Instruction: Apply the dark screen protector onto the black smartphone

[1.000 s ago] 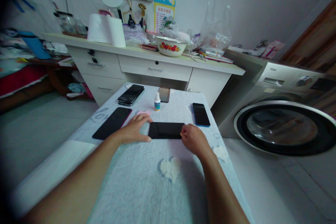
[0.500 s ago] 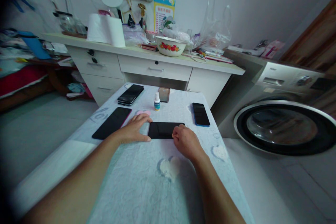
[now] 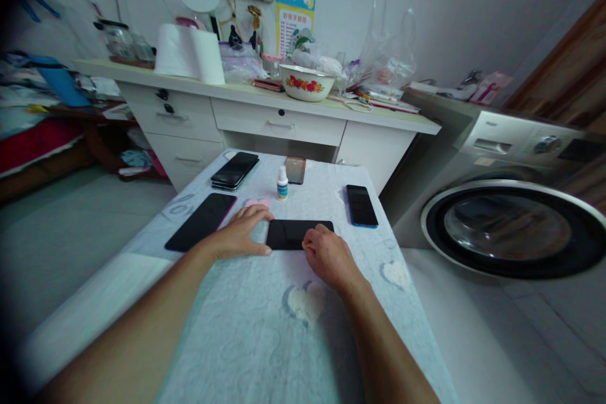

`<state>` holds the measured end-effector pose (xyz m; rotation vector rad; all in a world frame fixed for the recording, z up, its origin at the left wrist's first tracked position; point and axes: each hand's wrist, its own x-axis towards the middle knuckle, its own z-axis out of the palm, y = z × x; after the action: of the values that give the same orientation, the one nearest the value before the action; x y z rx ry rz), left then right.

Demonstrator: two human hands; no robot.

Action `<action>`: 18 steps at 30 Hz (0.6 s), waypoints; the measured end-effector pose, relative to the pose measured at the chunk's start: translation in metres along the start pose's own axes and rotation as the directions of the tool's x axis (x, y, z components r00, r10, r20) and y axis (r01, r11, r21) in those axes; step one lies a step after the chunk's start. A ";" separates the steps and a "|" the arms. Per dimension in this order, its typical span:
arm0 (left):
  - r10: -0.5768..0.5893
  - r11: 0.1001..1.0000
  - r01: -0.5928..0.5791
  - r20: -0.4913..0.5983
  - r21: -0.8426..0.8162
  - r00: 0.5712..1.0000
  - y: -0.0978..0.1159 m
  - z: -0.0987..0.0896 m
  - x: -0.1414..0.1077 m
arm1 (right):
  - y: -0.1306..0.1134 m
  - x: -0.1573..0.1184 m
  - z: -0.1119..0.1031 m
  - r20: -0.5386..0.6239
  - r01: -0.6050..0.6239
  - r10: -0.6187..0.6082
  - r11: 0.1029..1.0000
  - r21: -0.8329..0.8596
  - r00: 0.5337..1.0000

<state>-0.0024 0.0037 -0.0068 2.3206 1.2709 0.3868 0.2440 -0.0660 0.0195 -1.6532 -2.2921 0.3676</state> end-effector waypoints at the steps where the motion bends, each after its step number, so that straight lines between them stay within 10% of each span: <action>1: -0.001 1.000 0.001 0.002 -0.001 1.000 0.000 0.000 0.000 | 0.000 0.000 -0.001 0.005 -0.003 0.003 1.000 0.003 1.000; 18: -0.008 1.000 0.008 0.009 0.006 1.000 0.002 -0.002 -0.001 | 0.017 -0.003 -0.017 0.007 -0.044 0.044 0.999 -0.012 0.999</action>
<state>-0.0022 0.0025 -0.0045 2.3196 1.2780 0.3695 0.2668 -0.0631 0.0289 -1.7132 -2.2710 0.3707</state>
